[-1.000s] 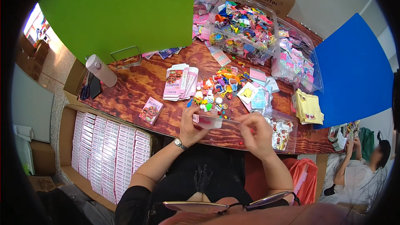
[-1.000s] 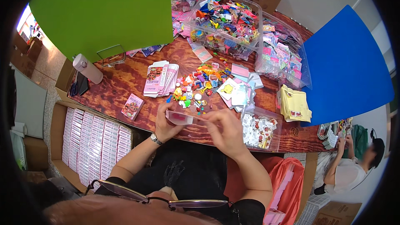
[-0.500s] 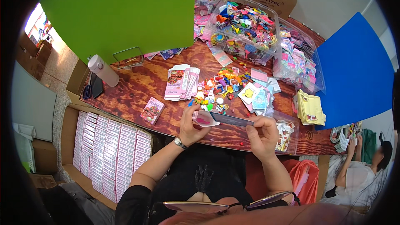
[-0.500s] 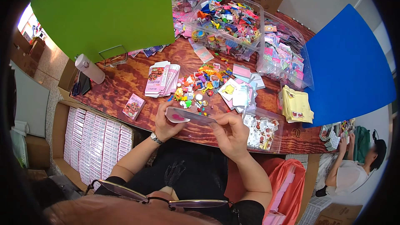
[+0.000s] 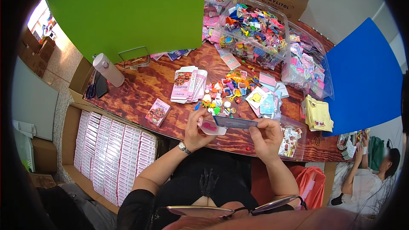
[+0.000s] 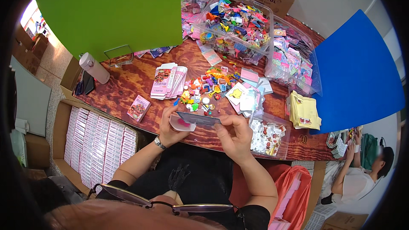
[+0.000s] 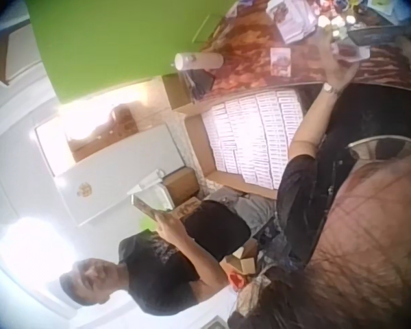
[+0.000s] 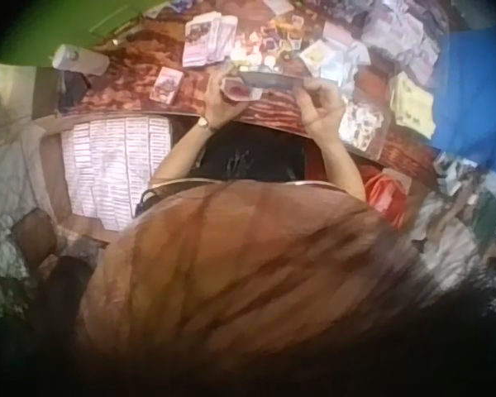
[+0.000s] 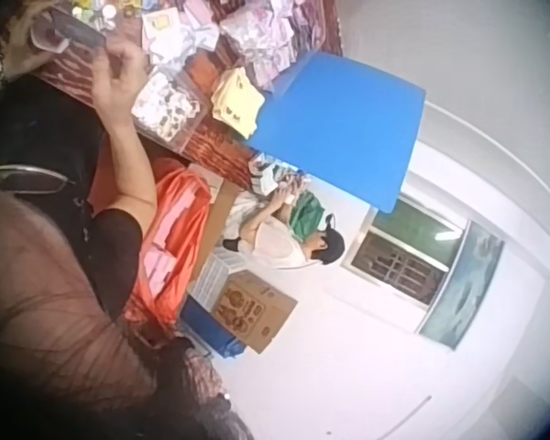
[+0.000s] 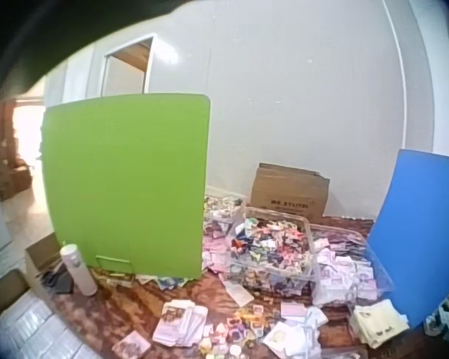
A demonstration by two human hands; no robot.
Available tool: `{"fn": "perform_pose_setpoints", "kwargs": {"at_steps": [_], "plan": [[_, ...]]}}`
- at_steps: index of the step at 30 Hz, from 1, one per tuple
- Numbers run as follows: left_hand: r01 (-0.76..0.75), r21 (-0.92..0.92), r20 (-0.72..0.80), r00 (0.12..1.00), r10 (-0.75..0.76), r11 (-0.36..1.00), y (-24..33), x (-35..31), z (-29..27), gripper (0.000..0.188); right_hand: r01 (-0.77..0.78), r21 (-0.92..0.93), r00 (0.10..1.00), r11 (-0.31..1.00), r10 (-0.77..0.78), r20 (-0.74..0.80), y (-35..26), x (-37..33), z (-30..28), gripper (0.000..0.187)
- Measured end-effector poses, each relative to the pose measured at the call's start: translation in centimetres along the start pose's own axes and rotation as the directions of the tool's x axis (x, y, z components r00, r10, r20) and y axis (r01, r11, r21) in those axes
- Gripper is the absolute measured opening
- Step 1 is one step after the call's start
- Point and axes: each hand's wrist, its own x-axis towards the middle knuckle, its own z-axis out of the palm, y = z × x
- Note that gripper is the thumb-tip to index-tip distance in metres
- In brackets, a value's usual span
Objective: The person packs small items, stickers, and cards into small cardboard boxes, closes each box, and stacks the packed boxes into a larger carton.
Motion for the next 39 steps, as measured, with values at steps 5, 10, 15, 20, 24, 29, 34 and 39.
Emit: {"fn": "perform_pose_setpoints", "kwargs": {"at_steps": [5,10,15,20,24,29,34,39], "plan": [[0.005,-0.014,-0.016,1.000,-0.005,1.000,-0.4,-0.4,0.0,0.084,0.035,0.043,0.999,0.998,-0.036,0.029,-0.1,0.1,0.1,0.024],[0.074,0.007,0.000,0.997,-0.074,0.997,-0.3,-0.8,0.0,0.086,0.119,-0.054,0.993,0.991,-0.117,0.029,-0.1,-0.2,0.2,0.023],[0.072,0.072,-0.017,0.997,-0.071,0.995,0.5,-0.6,-0.3,0.086,0.424,-0.446,0.904,0.788,-0.337,0.262,-2.1,1.2,1.3,0.024],[0.054,0.061,-0.003,0.999,-0.054,0.997,-0.2,-0.3,-0.2,0.086,0.509,-0.474,0.857,0.718,-0.376,0.351,-1.9,1.9,1.9,0.024],[0.040,0.042,-0.011,0.999,-0.040,0.998,-1.3,0.0,-0.4,0.085,0.492,-0.500,0.867,0.713,-0.350,0.354,-2.0,3.0,2.1,0.016],[0.286,0.034,-0.017,0.958,-0.286,0.958,0.3,-0.2,-2.3,0.070,-0.262,0.125,0.962,0.957,0.269,-0.050,-0.1,3.9,3.9,0.010],[0.266,-0.044,0.027,0.964,-0.265,0.963,-0.5,-1.1,1.7,0.067,-0.208,-0.014,0.977,0.978,0.207,-0.053,-0.5,3.8,3.8,0.010],[0.288,-0.125,-0.027,0.955,-0.294,0.949,0.5,-1.1,0.8,0.080,-0.150,-0.045,0.988,0.988,0.151,0.026,0.9,2.6,3.5,0.016]]}}
